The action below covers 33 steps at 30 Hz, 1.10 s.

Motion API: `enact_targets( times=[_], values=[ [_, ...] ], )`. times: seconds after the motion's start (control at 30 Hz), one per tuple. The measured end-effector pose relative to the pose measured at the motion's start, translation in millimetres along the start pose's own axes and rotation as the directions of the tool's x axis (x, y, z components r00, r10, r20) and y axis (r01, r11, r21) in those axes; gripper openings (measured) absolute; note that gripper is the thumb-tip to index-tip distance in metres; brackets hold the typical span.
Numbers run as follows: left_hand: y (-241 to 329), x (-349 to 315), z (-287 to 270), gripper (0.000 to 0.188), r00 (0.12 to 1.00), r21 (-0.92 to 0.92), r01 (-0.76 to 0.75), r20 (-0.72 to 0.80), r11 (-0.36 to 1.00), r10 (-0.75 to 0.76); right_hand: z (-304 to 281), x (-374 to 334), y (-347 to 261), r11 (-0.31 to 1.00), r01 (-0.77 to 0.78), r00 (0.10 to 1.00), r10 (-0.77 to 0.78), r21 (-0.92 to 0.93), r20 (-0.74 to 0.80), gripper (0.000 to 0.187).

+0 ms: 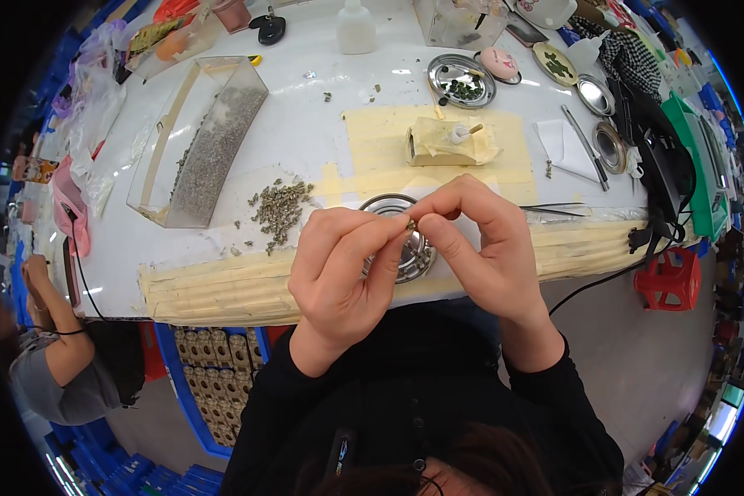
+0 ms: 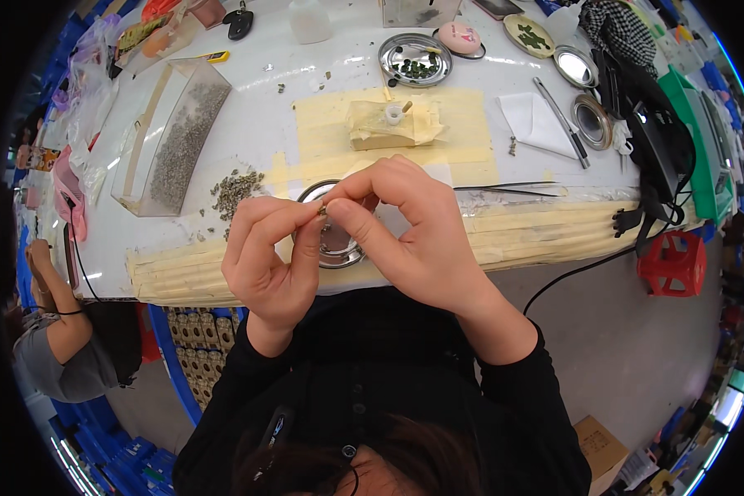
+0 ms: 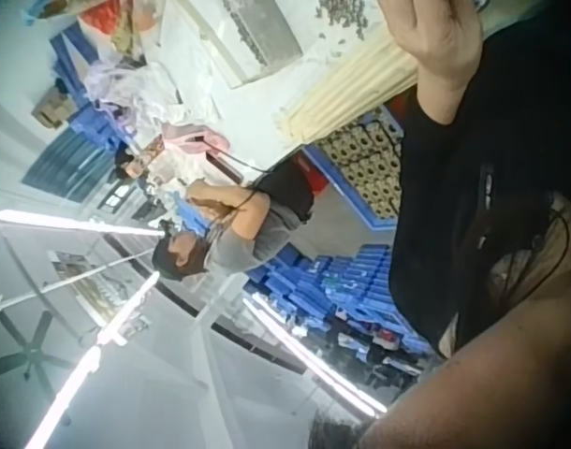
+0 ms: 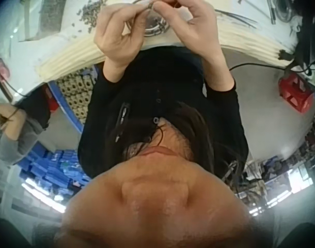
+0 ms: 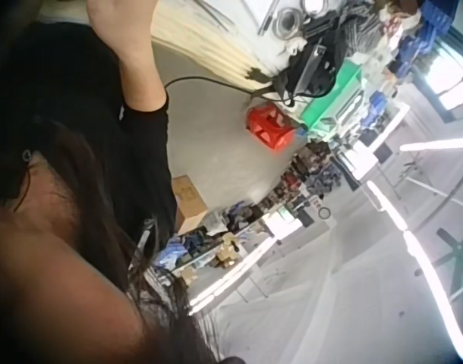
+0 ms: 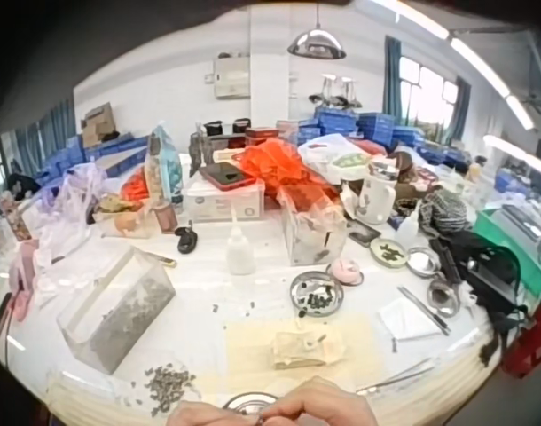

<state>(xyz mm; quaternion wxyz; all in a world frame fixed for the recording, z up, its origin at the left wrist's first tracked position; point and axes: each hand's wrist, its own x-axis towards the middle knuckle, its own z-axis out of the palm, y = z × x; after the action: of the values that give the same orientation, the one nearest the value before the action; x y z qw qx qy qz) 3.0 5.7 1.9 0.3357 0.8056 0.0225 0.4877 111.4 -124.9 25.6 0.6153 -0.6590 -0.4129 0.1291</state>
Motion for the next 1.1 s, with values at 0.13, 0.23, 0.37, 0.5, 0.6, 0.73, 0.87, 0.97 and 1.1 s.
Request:
enact_targets(
  times=[0.13,0.23,0.37,0.5,0.6,0.73,0.87,0.97,1.1],
  values=[
    [1.3,0.3,-0.3,0.023,1.000,0.024,0.014,0.006,1.000,-0.015,2.5,-1.0,2.9,0.999,0.026,0.999,-0.027,-0.035,-0.019,0.005],
    [0.4,-0.1,1.5,0.023,1.000,0.051,0.009,-0.005,0.999,-0.008,3.6,1.8,0.6,0.906,0.259,0.957,-0.288,-0.336,-0.037,0.006],
    [0.2,-1.0,0.2,0.023,0.999,-0.006,0.039,0.015,0.999,-0.039,5.6,-2.7,5.4,0.986,0.119,0.990,-0.126,-0.119,-0.059,0.006],
    [1.8,0.9,-2.9,0.023,0.996,-0.108,0.085,0.040,0.991,-0.081,6.3,-5.4,9.5,0.986,-0.066,0.998,0.064,0.151,0.017,0.007],
    [2.0,0.9,-2.8,0.023,0.996,-0.112,0.086,0.035,0.990,-0.083,7.1,-6.9,9.3,0.964,-0.128,0.992,0.124,0.231,0.035,0.008],
    [1.9,1.1,-1.8,0.022,0.998,-0.039,0.062,0.021,0.997,-0.061,6.0,-7.8,8.9,0.991,-0.011,0.999,0.015,0.132,-0.033,0.009],
    [2.4,1.3,-0.9,0.022,0.998,-0.022,0.054,0.018,0.998,-0.054,6.0,-5.9,4.8,0.991,0.107,0.993,-0.111,-0.081,-0.043,0.010],
    [0.8,-0.8,-2.0,0.022,0.996,-0.085,0.090,0.033,0.992,-0.087,7.4,-6.1,9.7,0.997,0.019,1.000,-0.018,0.073,-0.012,0.009],
    [-0.5,-0.8,-3.8,0.022,0.993,-0.143,0.110,0.051,0.984,-0.104,8.8,-8.4,2.1,0.948,-0.178,0.984,0.173,0.265,0.043,0.007]
  ],
)
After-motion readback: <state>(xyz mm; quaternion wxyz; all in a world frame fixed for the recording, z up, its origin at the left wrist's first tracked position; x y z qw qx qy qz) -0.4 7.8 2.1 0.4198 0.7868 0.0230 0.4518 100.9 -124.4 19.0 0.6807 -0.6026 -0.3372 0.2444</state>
